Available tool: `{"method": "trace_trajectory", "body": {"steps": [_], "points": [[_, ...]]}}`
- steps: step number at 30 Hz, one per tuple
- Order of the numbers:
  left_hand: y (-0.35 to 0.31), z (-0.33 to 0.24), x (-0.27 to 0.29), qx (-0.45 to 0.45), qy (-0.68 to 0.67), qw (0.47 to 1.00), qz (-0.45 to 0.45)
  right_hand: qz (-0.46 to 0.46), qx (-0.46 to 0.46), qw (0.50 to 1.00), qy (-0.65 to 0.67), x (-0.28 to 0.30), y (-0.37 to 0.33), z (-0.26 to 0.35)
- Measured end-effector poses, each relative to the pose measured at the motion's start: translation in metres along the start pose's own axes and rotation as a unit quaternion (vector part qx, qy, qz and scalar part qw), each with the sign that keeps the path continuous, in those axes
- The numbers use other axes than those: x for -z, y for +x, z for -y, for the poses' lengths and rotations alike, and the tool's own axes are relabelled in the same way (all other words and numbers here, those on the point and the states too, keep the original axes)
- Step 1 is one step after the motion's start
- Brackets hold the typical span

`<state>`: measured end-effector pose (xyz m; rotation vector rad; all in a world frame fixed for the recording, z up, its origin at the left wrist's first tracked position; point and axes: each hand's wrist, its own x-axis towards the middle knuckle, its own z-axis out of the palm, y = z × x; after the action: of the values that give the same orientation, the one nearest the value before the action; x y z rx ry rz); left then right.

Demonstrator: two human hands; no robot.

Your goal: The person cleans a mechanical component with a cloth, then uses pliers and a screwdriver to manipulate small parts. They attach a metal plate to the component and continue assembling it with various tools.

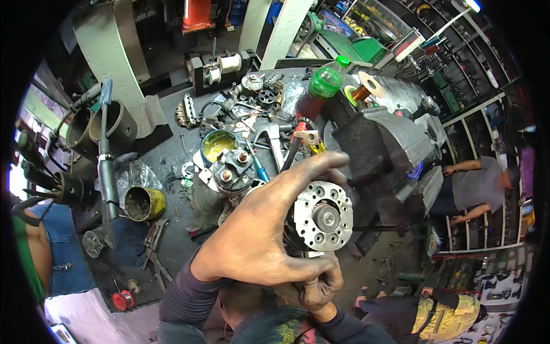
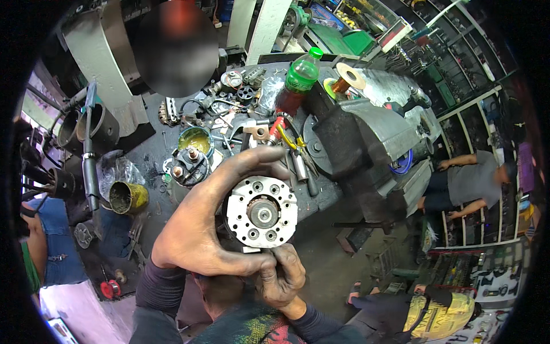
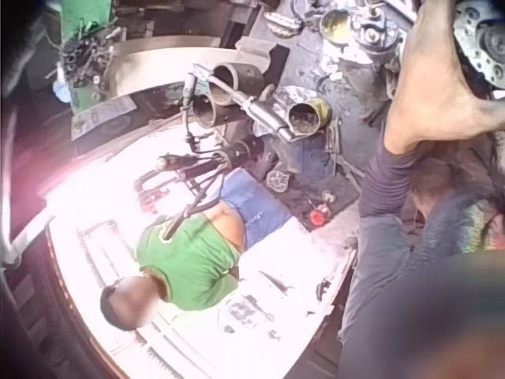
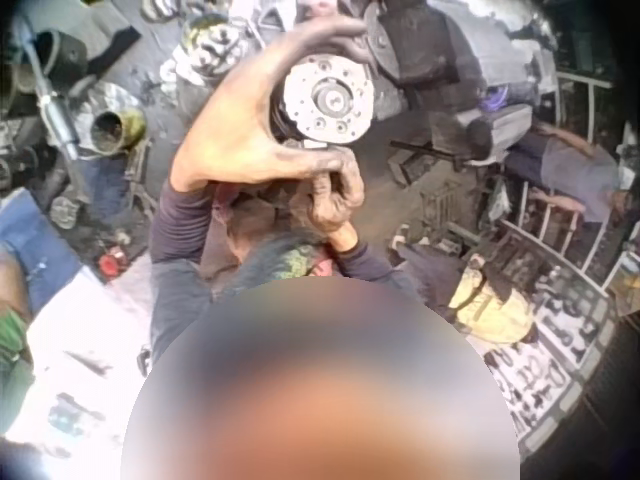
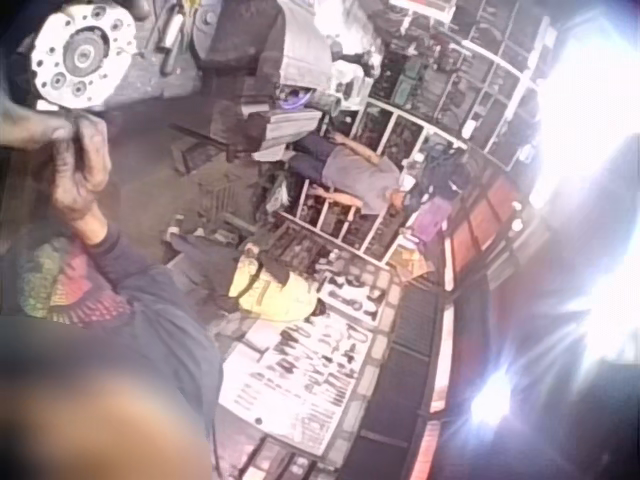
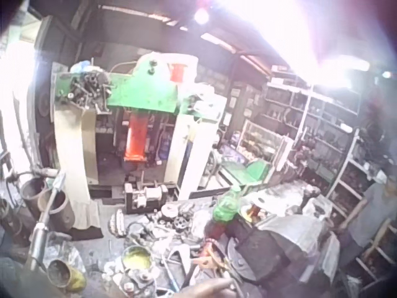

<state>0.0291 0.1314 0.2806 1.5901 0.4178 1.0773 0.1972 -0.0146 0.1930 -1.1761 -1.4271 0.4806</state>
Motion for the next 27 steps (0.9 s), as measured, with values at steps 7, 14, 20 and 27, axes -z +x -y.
{"method": "trace_trajectory", "body": {"steps": [7, 14, 20, 27], "points": [[-0.001, -0.01, -0.014, 0.057, 0.049, 0.995, -0.069, 0.012, -0.079, 0.997, 0.017, 0.005, 0.006, 0.009], [0.012, -0.023, -0.002, 0.136, 0.046, 0.989, -0.029, 0.034, -0.021, 0.997, -0.059, 0.014, 0.027, 0.021], [0.014, -0.023, 0.001, 0.166, 0.026, 0.985, -0.024, 0.105, 0.004, 0.978, -0.183, 0.041, 0.045, 0.033], [0.001, -0.012, -0.011, 0.149, -0.002, 0.986, -0.078, 0.083, -0.112, 0.99, -0.026, 0.064, 0.06, 0.031]]}}
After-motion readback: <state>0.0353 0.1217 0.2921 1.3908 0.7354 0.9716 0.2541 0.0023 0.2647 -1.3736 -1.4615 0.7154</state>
